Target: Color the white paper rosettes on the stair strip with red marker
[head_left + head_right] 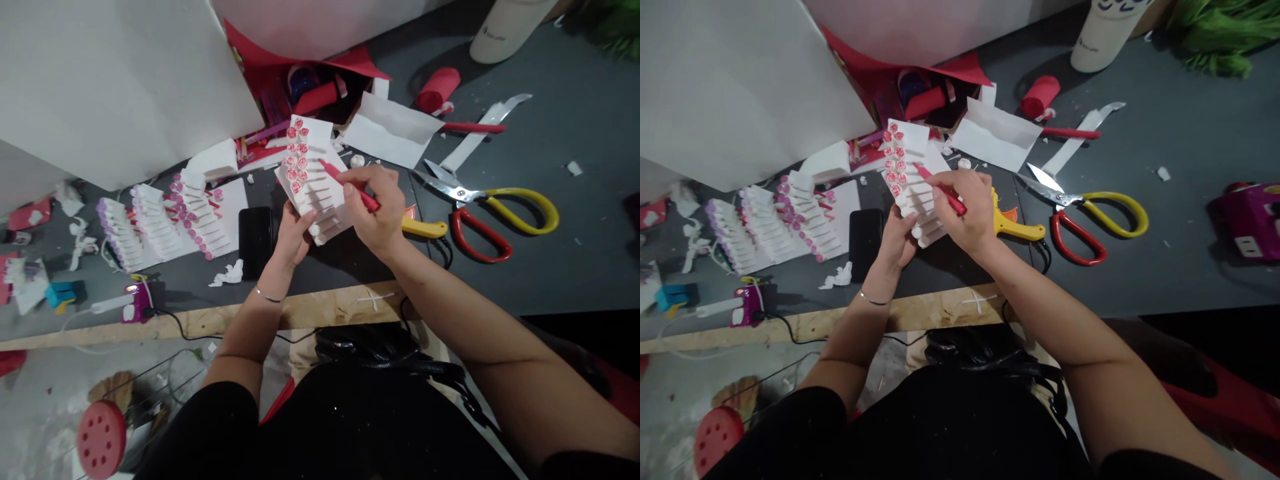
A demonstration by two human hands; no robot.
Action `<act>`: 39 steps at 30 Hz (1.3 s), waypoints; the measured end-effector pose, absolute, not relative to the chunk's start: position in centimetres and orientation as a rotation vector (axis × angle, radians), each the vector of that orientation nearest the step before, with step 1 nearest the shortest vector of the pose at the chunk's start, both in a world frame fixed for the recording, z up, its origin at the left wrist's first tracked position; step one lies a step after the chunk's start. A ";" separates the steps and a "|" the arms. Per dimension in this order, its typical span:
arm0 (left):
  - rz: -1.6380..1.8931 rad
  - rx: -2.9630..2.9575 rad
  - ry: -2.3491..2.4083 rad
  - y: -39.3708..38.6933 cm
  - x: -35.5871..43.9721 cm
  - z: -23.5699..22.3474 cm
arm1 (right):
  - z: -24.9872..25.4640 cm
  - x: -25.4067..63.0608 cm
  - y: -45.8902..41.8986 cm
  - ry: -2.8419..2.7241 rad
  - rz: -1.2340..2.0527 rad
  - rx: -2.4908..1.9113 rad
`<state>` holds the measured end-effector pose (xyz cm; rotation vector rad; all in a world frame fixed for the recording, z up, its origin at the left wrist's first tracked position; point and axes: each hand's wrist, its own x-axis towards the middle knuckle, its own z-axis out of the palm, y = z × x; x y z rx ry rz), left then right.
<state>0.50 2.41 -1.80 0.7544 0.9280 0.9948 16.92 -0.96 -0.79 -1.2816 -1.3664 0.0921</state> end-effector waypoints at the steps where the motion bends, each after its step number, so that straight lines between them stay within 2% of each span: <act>1: 0.995 0.750 0.931 2.4 0.6 -1.7 | -0.9 16.9 -0.9 -1.358 0.137 -1.290; 5: 1.003 0.697 0.953 2.6 0.7 -1.5 | -1.2 16.8 -1.0 -1.381 0.207 -1.242; 22: 0.816 0.640 0.892 1.8 0.6 -0.4 | -0.9 15.8 -1.2 -1.543 -0.131 -1.099; 29: 0.826 0.673 0.814 1.8 0.4 -0.5 | -2.0 16.3 -1.2 -1.644 0.052 -1.155; 33: 0.797 0.685 0.835 1.9 0.3 -0.6 | -1.7 16.5 -1.3 -1.599 -0.009 -1.024; 39: 0.808 0.649 0.869 1.9 0.4 -0.4 | -1.9 16.3 -1.2 -1.592 0.005 -1.175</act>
